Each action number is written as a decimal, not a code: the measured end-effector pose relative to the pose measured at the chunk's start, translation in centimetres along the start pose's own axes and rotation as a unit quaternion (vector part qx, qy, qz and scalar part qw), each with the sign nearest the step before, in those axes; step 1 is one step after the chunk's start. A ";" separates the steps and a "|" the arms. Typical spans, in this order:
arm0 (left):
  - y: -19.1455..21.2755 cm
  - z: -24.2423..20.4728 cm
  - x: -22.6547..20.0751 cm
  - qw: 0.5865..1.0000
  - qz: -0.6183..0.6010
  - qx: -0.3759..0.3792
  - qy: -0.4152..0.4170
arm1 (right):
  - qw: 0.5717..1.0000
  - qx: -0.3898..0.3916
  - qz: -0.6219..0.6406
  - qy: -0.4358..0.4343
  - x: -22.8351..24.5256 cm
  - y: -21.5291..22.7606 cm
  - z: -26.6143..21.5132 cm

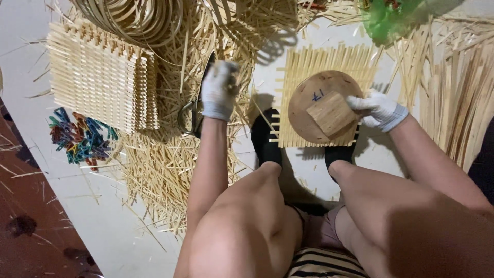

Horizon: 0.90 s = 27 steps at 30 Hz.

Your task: The recorder is weaving a small basket or tray using thin bamboo strips, starting from a flat woven base and shaping the sides around a wooden form.

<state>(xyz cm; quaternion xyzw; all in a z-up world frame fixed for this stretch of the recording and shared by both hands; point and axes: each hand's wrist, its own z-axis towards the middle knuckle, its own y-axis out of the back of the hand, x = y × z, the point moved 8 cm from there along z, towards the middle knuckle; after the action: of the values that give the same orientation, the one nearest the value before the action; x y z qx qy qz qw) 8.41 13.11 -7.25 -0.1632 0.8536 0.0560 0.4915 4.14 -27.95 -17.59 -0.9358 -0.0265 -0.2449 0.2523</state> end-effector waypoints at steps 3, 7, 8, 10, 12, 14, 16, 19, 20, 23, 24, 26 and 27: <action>-0.2 -0.3 -1.5 0.991 -0.130 -0.026 0.008 | 1.000 0.012 -0.003 0.011 1.3 -1.8 -0.7; -4.0 -0.7 0.2 0.986 0.154 0.017 0.054 | 0.998 0.058 -0.009 0.017 1.4 -3.8 -0.3; -4.2 -0.8 0.8 0.986 0.153 0.019 0.055 | 0.998 0.056 -0.009 0.017 1.1 -3.6 -0.1; -7.2 -1.6 0.1 0.967 0.164 0.160 -0.109 | 0.999 0.042 -0.030 0.005 0.5 -3.0 0.2; -6.8 -1.3 0.7 0.974 0.135 0.161 -0.090 | 0.999 0.035 -0.027 -0.001 0.4 -2.9 0.1; -6.0 -1.2 0.8 0.979 0.106 0.160 -0.071 | 0.999 0.029 -0.024 -0.008 0.5 -3.0 -0.1; -3.5 -0.9 0.9 0.990 0.123 0.068 -0.025 | 1.000 0.029 0.009 0.005 1.2 -3.4 -0.4; 1.8 0.0 1.4 0.998 -0.043 -0.028 0.021 | 1.000 0.010 0.022 0.005 1.1 -2.5 -0.1; 2.6 0.4 2.0 0.998 -0.043 -0.030 0.020 | 1.000 0.011 0.021 0.004 0.2 -1.0 0.4; 2.7 0.7 1.1 0.996 -0.073 -0.045 -0.041 | 1.000 0.002 0.009 -0.014 -1.7 1.8 1.9; 0.0 0.0 -0.5 0.996 0.059 0.002 -0.064 | 1.000 0.002 -0.004 -0.022 -1.9 1.7 1.9; -3.7 -1.0 -1.6 0.977 0.189 0.050 -0.084 | 0.999 0.000 -0.017 -0.030 -1.3 0.0 1.3; -5.1 -1.4 -1.5 0.968 0.221 0.078 -0.093 | 1.000 0.007 -0.015 -0.026 -0.4 -1.8 0.7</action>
<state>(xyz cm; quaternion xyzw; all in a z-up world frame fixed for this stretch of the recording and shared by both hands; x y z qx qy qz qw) 9.65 8.31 -4.97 0.0746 0.8207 0.1116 0.5554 3.82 -26.00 -17.49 -0.9395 -0.0488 -0.2241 0.2546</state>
